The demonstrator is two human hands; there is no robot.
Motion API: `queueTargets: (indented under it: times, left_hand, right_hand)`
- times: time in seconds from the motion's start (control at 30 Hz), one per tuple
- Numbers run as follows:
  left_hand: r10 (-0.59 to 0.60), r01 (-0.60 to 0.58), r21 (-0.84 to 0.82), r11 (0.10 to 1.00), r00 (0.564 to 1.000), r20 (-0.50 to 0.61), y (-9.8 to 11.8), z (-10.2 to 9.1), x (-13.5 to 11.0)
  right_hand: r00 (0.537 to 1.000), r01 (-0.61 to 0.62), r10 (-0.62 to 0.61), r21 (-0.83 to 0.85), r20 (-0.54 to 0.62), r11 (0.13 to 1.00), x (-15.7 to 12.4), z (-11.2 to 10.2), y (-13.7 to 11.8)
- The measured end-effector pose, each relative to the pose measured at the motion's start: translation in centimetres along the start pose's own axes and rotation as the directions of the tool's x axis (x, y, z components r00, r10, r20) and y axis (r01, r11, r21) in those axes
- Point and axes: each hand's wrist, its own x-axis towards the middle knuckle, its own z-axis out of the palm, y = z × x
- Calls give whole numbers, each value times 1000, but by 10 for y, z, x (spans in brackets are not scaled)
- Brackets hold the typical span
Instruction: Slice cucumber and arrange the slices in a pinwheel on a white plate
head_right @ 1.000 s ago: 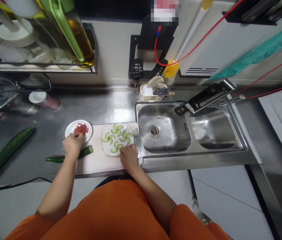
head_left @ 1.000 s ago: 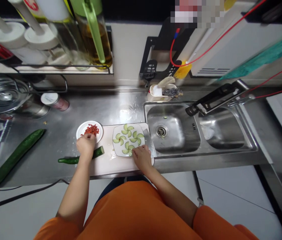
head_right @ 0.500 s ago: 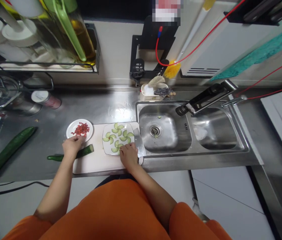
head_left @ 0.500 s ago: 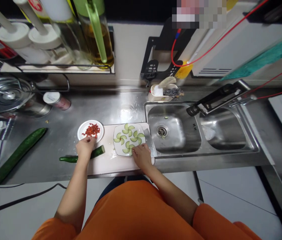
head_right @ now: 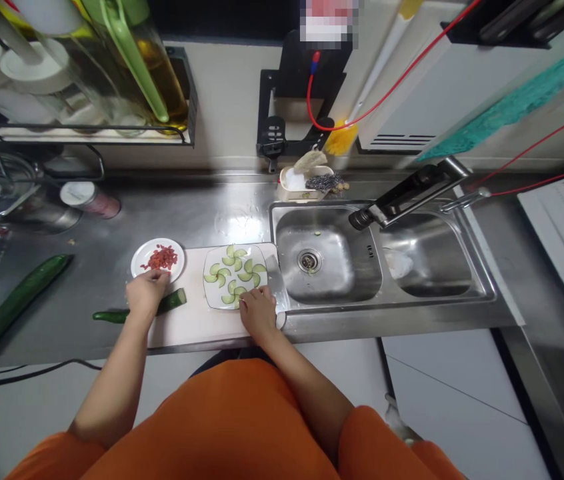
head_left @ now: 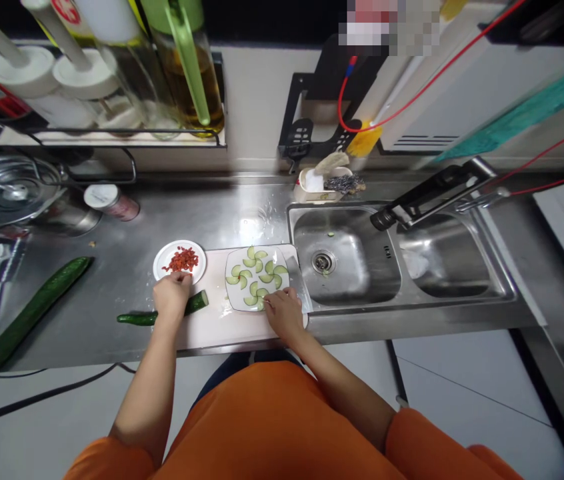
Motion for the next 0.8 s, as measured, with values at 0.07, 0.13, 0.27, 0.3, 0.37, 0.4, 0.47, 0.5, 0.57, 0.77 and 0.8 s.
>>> queueTargets:
  times: [0.07,0.13,0.27,0.3,0.37,0.4,0.47,0.5,0.57,0.77,0.8]
  left_hand:
    - [-1,1,25,1000,1000,-11,-2,0,0]
    - [-19,20,37,999,1000,-20,-5,0,0]
    - [-5,4,-46,999,1000,-23,-8,2,3]
    - [16,-18,-68,998,1000,-25,-8,3,4]
    - [55,-56,-77,995,998,-20,-8,5,6]
    - [65,-65,-67,996,998,-12,-7,6,7]
    - [58,-58,-56,997,998,1,-6,7,8]
    - [49,-49,-62,997,999,1,-6,7,8]
    - [33,-34,-90,995,999,-4,-7,6,7]
    - [-57,50,-186,981,998,-34,-13,1,5]
    - [-81,71,-212,975,996,-37,-14,2,6]
  right_hand:
    - [1000,-1,1,2,-3,1000,-1,-1,1]
    - [1000,-2,2,4,-5,1000,-1,-1,1]
    - [1000,6,-6,5,-11,1000,1,0,2]
    - [1000,9,-9,5,-14,1000,2,0,2]
    - [1000,12,-12,4,-17,1000,3,0,2]
    - [1000,15,-14,4,-17,1000,3,0,2]
    - [1000,20,-19,7,-20,1000,3,-1,2]
    - [999,23,-23,8,-24,1000,3,-2,2]
    - [999,27,-27,9,-35,1000,2,-3,3]
    - [999,19,-18,22,-35,1000,5,-6,4]
    - [999,19,-18,28,-29,999,6,-6,4]
